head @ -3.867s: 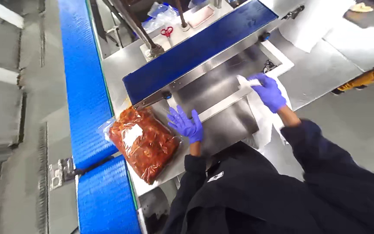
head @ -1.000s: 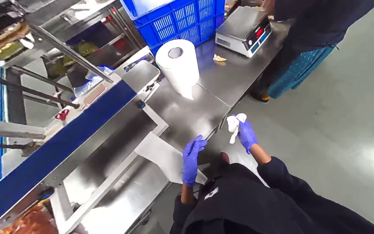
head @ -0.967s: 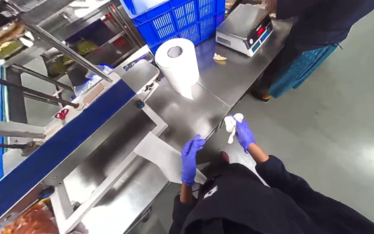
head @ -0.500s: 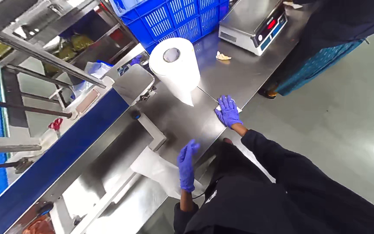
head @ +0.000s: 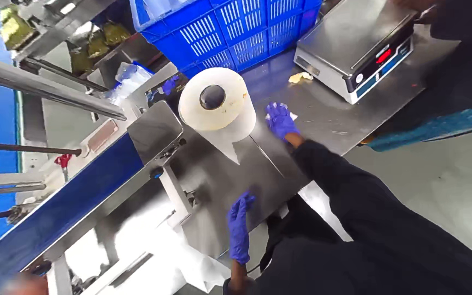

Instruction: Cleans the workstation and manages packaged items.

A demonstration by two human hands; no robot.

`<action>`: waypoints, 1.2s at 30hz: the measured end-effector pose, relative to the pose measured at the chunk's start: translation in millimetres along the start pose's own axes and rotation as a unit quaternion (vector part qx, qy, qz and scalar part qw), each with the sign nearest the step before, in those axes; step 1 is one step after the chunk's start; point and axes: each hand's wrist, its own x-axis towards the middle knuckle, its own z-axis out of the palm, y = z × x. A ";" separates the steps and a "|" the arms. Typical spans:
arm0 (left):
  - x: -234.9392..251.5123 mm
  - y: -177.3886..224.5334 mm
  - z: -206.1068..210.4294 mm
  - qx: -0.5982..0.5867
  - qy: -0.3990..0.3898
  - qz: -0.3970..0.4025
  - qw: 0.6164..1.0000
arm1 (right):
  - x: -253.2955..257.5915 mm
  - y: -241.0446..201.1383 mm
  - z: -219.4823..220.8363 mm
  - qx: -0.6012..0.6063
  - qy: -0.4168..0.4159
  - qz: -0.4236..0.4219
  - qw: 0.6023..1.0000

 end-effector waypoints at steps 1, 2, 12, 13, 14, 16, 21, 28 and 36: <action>4.6 1.7 8.9 0.001 -0.014 0.000 1.000 | -35.7 -9.3 -0.5 0.015 -0.029 -0.040 0.999; 11.1 4.3 17.5 -0.002 -0.027 0.006 1.000 | -72.8 -17.6 -2.2 0.031 -0.056 -0.078 0.995; 29.0 17.6 50.0 -0.017 -0.023 0.033 0.999 | -56.3 50.5 -91.9 0.193 0.039 -0.075 0.977; 28.4 19.2 50.1 -0.015 -0.008 0.028 0.999 | -14.9 57.1 -106.0 0.187 0.076 -0.055 0.978; 26.9 20.3 49.9 -0.017 0.008 0.023 1.000 | 24.1 64.2 -115.3 0.165 0.101 -0.043 0.980; 21.4 22.1 47.6 -0.025 0.038 0.015 0.999 | 85.2 79.8 -117.6 0.095 0.103 -0.009 0.990; 5.3 23.3 38.4 -0.033 0.102 0.011 0.994 | 125.3 107.4 -55.4 -0.052 0.098 0.072 0.991; 3.2 20.1 32.6 -0.051 0.110 -0.025 0.992 | -20.3 64.4 -40.0 -0.074 0.051 0.002 0.996; -23.2 22.4 24.4 -0.018 0.039 -0.016 0.999 | -189.6 -24.0 -33.8 0.309 -0.135 0.057 0.940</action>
